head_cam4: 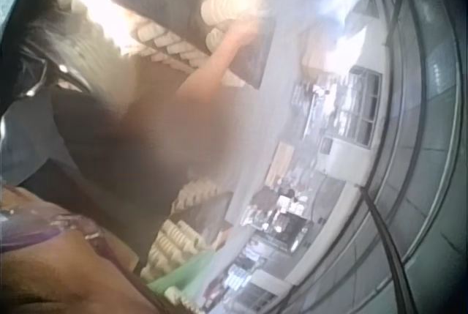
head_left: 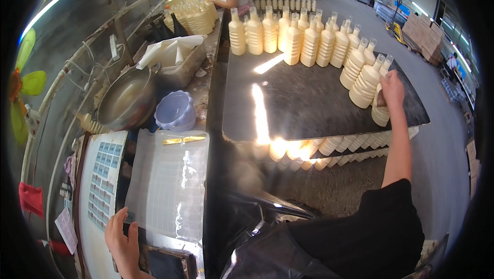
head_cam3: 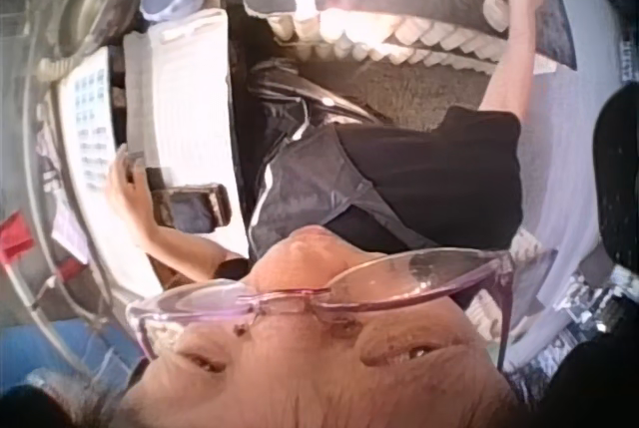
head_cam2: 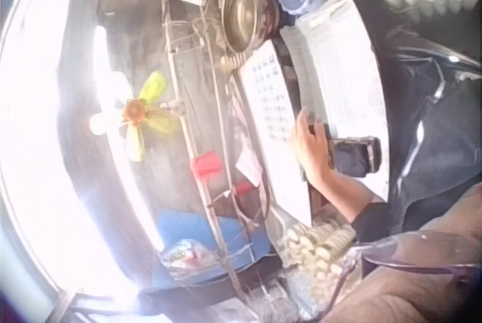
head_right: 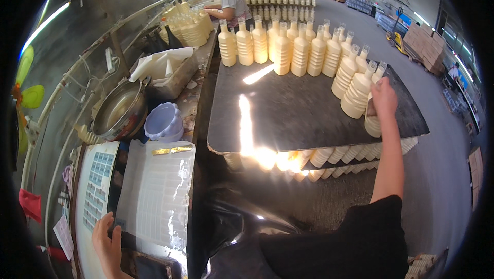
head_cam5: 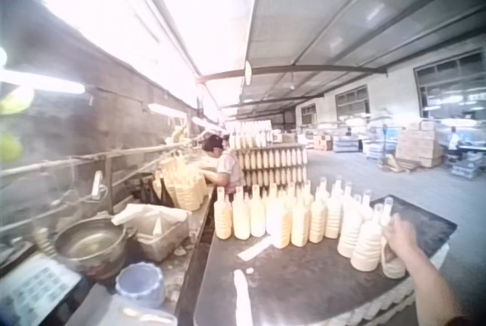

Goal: The person repeatedly picks up ribbed plastic bottles, applies rectangular labels to their sides, and places them into a tray. The person handles each bottle one at a time, aligning and smoothing the label before moving to the next bottle.

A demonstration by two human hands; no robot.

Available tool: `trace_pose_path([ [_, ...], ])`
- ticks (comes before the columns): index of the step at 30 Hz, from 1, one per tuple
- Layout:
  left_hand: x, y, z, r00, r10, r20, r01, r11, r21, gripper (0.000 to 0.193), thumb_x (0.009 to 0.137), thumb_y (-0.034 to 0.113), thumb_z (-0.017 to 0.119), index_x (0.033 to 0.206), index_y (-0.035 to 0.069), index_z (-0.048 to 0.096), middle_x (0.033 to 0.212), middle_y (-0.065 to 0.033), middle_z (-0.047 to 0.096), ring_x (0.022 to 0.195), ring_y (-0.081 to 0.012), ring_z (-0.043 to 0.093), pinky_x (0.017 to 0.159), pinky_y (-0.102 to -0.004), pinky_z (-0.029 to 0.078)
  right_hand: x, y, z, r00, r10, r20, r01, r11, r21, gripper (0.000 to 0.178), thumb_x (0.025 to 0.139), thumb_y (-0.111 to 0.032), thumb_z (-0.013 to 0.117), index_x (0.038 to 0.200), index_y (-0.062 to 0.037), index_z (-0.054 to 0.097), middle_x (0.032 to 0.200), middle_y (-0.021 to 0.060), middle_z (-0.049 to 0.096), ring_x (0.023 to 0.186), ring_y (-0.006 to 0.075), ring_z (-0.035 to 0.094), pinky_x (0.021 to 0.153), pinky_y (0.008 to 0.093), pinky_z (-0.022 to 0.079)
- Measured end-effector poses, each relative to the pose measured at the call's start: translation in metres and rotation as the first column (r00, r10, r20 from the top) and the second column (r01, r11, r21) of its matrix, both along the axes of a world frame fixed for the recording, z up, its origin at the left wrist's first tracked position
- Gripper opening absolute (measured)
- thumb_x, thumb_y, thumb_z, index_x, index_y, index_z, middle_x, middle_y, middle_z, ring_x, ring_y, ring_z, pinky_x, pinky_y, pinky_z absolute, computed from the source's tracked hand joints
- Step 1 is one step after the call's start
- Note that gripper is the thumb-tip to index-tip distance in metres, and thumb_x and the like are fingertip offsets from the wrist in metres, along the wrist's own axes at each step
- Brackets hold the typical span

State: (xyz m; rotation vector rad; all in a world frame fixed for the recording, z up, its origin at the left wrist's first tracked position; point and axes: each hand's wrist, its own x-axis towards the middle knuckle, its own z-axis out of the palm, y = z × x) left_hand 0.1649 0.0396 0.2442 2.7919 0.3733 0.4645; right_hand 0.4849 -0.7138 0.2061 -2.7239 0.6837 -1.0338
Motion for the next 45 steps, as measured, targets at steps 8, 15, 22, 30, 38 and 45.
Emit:
trace_pose_path([
  [8, 0.041, -0.059, -0.014, 0.962, -0.255, 0.100, 0.273, 0.918, -0.288, 0.046, 0.078, 0.000, 0.077, 0.124, 0.002, 0.068, 0.116, -0.0175, 0.070, 0.112, -0.0335, 0.066, 0.098, -0.0420, 0.051, -0.061, 0.224, 0.062, 0.418, 0.894, 0.162, -0.830, 0.303, 0.469, 0.022, 0.094, -0.024, 0.068, 0.100, -0.0083, 0.054, 0.095, 0.0077, 0.072, 0.084, 0.0111, 0.064, 0.073, 0.0292, 0.051],
  [15, 0.042, -0.068, -0.078, 0.852, -0.380, 0.360, 0.509, 0.442, -0.738, 0.105, 0.071, 0.033, 0.094, 0.154, 0.001, 0.037, 0.143, -0.0146, 0.055, 0.133, -0.0285, 0.052, 0.110, -0.0437, 0.044, -0.098, 0.484, 0.107, -0.386, 0.854, 0.349, -0.440, -0.503, 0.744, 0.021, 0.096, -0.022, 0.067, 0.103, -0.0085, 0.052, 0.089, 0.0101, 0.073, 0.066, 0.0064, 0.058, 0.057, 0.0195, 0.043],
  [22, -0.074, -0.037, -0.097, 0.899, 0.248, 0.361, 0.379, -0.026, -0.925, 0.097, 0.072, 0.033, 0.090, 0.149, 0.001, 0.041, 0.138, -0.0120, 0.059, 0.126, -0.0231, 0.059, 0.107, -0.0394, 0.047, -0.154, 0.689, 0.048, -0.536, 0.797, 0.279, -0.233, -0.457, 0.858, 0.044, 0.106, -0.030, 0.058, 0.139, -0.0013, 0.053, 0.106, 0.0122, 0.073, 0.047, 0.0056, 0.052, 0.045, 0.0197, 0.043],
  [30, -0.151, 0.016, -0.158, 0.699, 0.618, 0.358, 0.506, -0.074, -0.859, 0.091, 0.079, 0.027, 0.081, 0.153, 0.002, 0.034, 0.144, -0.0154, 0.054, 0.127, -0.0274, 0.060, 0.105, -0.0414, 0.051, -0.252, 0.743, -0.036, -0.819, 0.563, 0.113, -0.035, -0.246, 0.969, 0.052, 0.098, -0.036, 0.065, 0.129, 0.0062, 0.063, 0.113, 0.0135, 0.071, 0.101, 0.0171, 0.067, 0.088, 0.0328, 0.053],
  [38, -0.152, 0.005, -0.146, 0.596, 0.779, 0.194, 0.089, 0.176, -0.980, 0.109, 0.082, 0.021, 0.077, 0.163, 0.003, 0.007, 0.149, -0.0211, 0.045, 0.135, -0.0294, 0.050, 0.112, -0.0407, 0.043, -0.271, 0.755, -0.088, -0.745, 0.662, 0.077, -0.030, -0.149, 0.988, 0.051, 0.098, -0.034, 0.066, 0.126, 0.0084, 0.063, 0.113, 0.0171, 0.072, 0.102, 0.0193, 0.068, 0.088, 0.0338, 0.054],
  [45, -0.135, -0.002, -0.143, 0.520, 0.848, 0.097, -0.152, 0.204, -0.967, 0.110, 0.078, 0.017, 0.079, 0.163, 0.004, 0.011, 0.150, -0.0206, 0.042, 0.135, -0.0300, 0.049, 0.112, -0.0406, 0.042, -0.265, 0.733, -0.111, -0.697, 0.706, 0.124, -0.119, -0.285, 0.951, 0.053, 0.098, -0.032, 0.066, 0.137, 0.0034, 0.058, 0.120, 0.0151, 0.070, 0.100, 0.0192, 0.068, 0.087, 0.0330, 0.054],
])
